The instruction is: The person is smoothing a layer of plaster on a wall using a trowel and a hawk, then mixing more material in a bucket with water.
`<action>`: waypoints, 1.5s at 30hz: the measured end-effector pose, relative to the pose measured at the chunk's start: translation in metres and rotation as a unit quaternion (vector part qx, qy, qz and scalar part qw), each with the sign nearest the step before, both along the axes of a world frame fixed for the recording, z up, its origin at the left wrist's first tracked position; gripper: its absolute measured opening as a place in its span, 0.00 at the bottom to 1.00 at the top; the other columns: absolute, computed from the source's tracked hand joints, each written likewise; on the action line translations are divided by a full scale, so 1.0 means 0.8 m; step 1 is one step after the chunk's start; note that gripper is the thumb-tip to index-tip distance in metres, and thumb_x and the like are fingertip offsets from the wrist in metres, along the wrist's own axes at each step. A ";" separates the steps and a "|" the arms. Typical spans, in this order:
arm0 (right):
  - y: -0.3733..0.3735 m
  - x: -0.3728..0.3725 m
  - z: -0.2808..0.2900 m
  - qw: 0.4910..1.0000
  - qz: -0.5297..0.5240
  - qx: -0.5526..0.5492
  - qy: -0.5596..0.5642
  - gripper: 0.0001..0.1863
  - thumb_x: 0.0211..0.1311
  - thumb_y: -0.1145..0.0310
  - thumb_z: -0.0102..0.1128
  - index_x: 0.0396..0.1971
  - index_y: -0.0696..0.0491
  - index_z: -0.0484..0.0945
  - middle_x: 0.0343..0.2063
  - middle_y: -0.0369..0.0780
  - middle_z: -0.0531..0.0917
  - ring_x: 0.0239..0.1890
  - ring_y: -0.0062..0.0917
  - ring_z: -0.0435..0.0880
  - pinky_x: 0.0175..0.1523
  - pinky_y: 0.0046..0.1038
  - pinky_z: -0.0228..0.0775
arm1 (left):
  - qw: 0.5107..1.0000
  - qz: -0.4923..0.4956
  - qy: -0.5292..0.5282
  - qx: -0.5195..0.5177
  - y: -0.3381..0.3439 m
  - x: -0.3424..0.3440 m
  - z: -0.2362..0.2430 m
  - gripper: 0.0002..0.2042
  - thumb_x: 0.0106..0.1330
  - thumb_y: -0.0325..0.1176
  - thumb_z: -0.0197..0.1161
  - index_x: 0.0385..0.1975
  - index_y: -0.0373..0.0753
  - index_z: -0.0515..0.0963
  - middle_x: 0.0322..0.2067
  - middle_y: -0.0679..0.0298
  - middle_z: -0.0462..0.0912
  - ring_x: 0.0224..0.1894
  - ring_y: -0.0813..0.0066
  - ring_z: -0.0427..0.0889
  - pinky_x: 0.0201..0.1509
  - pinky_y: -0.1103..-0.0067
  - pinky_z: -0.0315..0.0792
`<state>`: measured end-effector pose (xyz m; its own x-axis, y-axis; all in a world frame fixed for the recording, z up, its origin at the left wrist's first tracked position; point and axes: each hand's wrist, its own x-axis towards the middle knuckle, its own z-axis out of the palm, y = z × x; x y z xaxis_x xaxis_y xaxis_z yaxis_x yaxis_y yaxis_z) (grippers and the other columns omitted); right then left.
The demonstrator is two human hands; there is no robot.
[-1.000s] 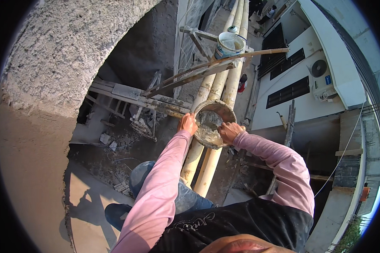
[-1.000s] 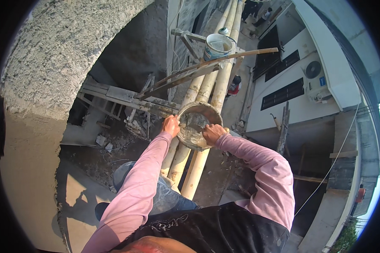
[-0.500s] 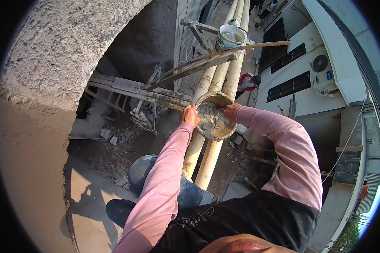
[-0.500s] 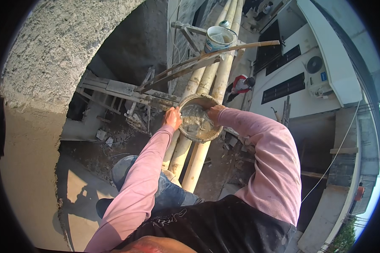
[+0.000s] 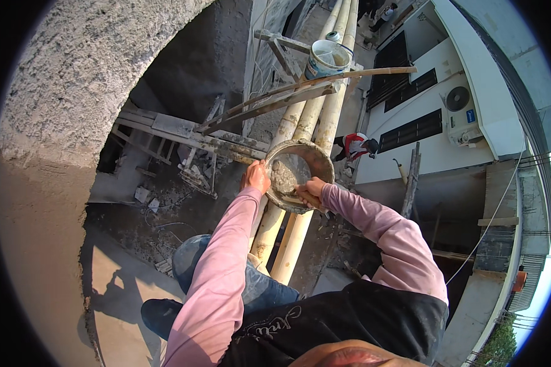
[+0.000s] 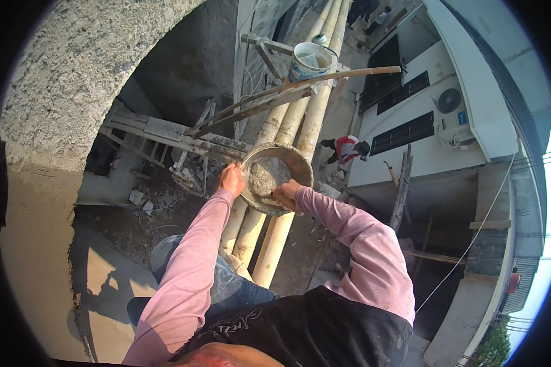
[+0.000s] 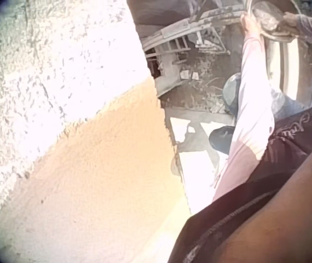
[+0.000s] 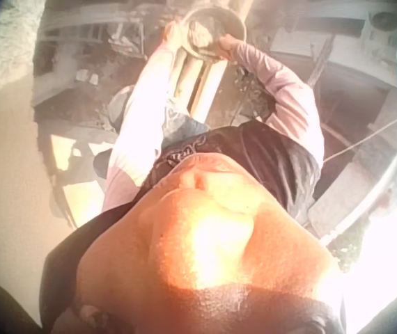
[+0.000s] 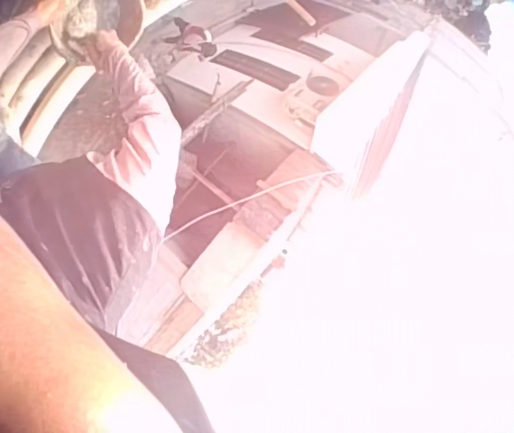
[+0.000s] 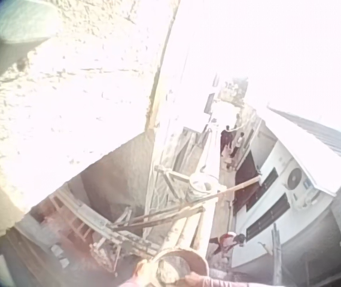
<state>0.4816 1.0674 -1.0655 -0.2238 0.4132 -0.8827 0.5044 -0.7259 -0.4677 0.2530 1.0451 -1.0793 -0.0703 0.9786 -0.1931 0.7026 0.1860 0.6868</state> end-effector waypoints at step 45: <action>0.044 -0.050 0.106 0.459 0.647 0.470 -0.386 0.05 0.50 0.70 0.63 0.27 0.50 0.85 0.35 0.44 0.85 0.39 0.35 0.85 0.36 0.37 0.79 | 1.000 0.001 -0.009 -0.015 -0.011 0.005 0.000 0.12 0.58 0.28 0.58 0.42 0.35 0.74 0.47 0.50 0.75 0.48 0.49 0.77 0.51 0.64 0.73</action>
<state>0.4418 1.1024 -0.9809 -0.5892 0.6549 -0.4733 0.5078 0.7558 0.4135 0.2567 1.0362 -1.0791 -0.0690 0.9724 -0.2229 0.6895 0.2080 0.6938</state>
